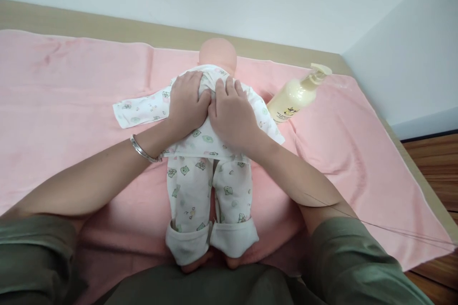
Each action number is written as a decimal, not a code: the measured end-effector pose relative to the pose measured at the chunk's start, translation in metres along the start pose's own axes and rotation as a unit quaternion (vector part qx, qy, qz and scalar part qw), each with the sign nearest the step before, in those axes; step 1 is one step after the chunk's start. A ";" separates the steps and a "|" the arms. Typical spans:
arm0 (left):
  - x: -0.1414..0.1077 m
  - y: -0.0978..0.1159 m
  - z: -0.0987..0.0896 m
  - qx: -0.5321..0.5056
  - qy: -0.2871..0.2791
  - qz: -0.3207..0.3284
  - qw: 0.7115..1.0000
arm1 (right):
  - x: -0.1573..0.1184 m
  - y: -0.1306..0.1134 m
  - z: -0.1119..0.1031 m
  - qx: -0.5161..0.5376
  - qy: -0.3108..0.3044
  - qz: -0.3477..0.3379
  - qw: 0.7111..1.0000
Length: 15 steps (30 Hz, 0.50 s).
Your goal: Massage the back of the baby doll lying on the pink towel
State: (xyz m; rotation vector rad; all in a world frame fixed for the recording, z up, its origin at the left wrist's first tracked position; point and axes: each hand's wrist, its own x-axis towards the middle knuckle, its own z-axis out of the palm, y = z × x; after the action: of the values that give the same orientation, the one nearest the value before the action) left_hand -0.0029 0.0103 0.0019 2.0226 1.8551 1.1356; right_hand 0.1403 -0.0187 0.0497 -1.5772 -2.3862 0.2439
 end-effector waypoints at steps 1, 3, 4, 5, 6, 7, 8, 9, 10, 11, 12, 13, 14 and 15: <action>-0.001 0.001 -0.002 -0.001 0.001 0.010 1.000 | 0.003 0.003 0.000 0.011 -0.002 0.000 1.000; -0.006 0.003 -0.004 -0.004 0.011 0.034 0.999 | 0.014 0.010 0.000 0.025 -0.001 0.016 1.000; -0.009 0.004 -0.004 -0.006 0.018 0.046 0.999 | 0.021 0.014 0.000 0.028 0.000 0.030 0.999; -0.011 0.005 -0.004 -0.008 0.024 0.056 0.998 | 0.027 0.018 -0.001 0.029 0.001 0.043 0.999; -0.013 0.005 -0.004 -0.012 0.029 0.061 0.998 | 0.032 0.020 -0.001 0.030 0.002 0.055 0.998; -0.014 0.006 -0.003 -0.017 0.032 0.061 0.997 | 0.036 0.023 -0.002 0.030 0.003 0.062 0.998; -0.014 0.006 -0.001 -0.022 0.034 0.056 0.998 | 0.038 0.024 -0.002 0.031 0.004 0.063 0.998; -0.014 0.006 0.000 -0.025 0.034 0.046 0.998 | 0.038 0.024 -0.001 0.030 0.007 0.059 0.998; -0.012 0.005 0.001 -0.024 0.033 0.033 0.999 | 0.036 0.023 -0.001 0.027 0.012 0.051 0.998; -0.010 0.003 0.002 -0.021 0.030 0.017 0.999 | 0.033 0.021 0.000 0.021 0.018 0.042 0.999; -0.008 0.001 0.003 -0.015 0.025 0.003 1.000 | 0.028 0.018 0.002 0.015 0.023 0.032 0.999; -0.005 -0.001 0.004 -0.010 0.018 -0.005 1.000 | 0.021 0.014 0.003 0.008 0.027 0.022 0.999; -0.003 -0.003 0.004 -0.010 0.009 0.000 1.000 | 0.015 0.010 0.004 0.002 0.031 0.013 0.999; -0.002 -0.005 0.004 -0.014 0.002 0.011 1.000 | 0.008 0.006 0.004 -0.004 0.033 0.006 0.999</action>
State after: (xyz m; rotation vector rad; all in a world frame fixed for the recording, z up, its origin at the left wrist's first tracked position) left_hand -0.0041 0.0110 -0.0041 2.0319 1.8134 1.1639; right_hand 0.1408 -0.0086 0.0449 -1.5790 -2.3310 0.1815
